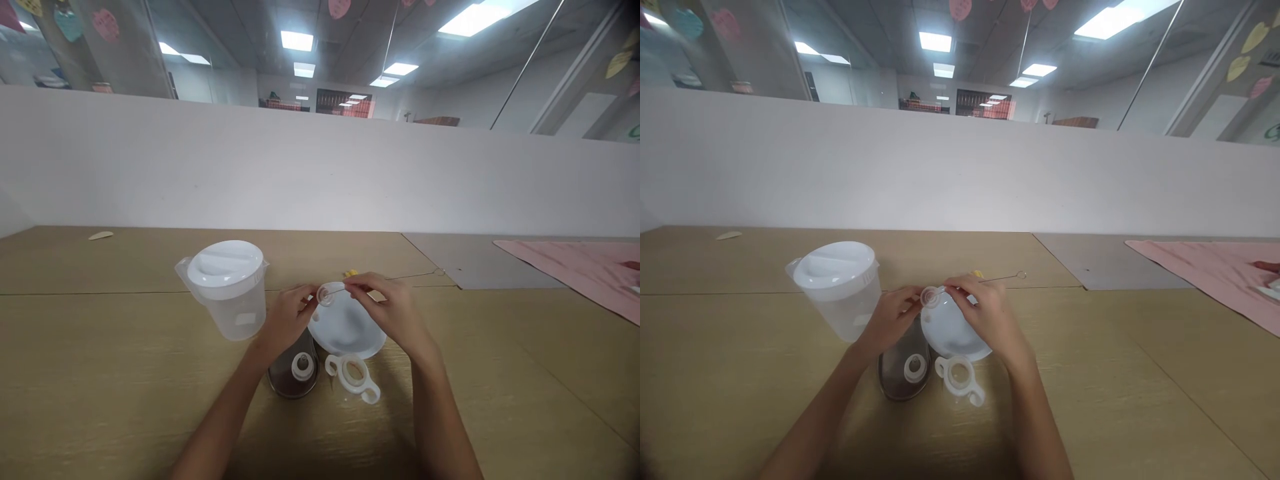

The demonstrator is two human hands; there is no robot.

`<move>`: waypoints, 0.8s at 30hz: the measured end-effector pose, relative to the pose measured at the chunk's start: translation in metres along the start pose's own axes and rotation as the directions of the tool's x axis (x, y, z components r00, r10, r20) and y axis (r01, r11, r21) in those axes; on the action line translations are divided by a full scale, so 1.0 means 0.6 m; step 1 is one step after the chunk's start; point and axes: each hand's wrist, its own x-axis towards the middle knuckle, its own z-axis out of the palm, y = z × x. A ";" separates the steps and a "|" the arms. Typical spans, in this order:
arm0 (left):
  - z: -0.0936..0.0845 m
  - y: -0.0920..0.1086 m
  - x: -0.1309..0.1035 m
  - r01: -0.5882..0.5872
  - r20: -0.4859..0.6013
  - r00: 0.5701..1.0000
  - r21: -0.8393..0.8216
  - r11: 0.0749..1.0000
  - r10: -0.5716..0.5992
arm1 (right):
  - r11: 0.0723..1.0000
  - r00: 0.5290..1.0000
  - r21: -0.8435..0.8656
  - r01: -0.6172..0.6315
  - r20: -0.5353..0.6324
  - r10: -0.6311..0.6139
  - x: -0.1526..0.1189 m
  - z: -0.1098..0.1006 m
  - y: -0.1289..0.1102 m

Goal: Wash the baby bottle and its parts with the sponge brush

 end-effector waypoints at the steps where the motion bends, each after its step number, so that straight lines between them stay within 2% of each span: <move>1: 0.000 0.001 0.000 -0.003 -0.005 1.000 0.016 1.000 0.004 | 0.999 1.000 -0.031 0.010 -0.004 -0.011 0.000 -0.001 -0.002; 5: 0.000 0.004 0.001 -0.014 -0.015 1.000 0.059 0.998 0.014 | 0.995 1.000 -0.102 -0.001 -0.015 -0.001 -0.004 -0.009 -0.011; 11: 0.003 0.005 -0.002 -0.048 -0.021 0.999 0.065 0.997 0.050 | 0.994 1.000 -0.108 0.007 0.014 -0.005 -0.002 -0.003 -0.009; 17: 0.013 -0.001 -0.001 -0.135 0.002 0.991 0.171 0.976 0.137 | 0.991 0.995 -0.110 -0.075 0.063 0.082 -0.003 0.001 0.004; 20: 0.018 -0.006 0.000 -0.123 0.000 0.992 0.190 0.974 0.125 | 0.988 0.995 -0.116 -0.097 -0.021 0.096 -0.007 -0.013 -0.005; 24: 0.021 -0.012 -0.002 -0.114 0.001 0.993 0.193 0.975 0.116 | 0.977 0.973 -0.200 -0.072 -0.230 0.024 -0.012 -0.036 -0.021</move>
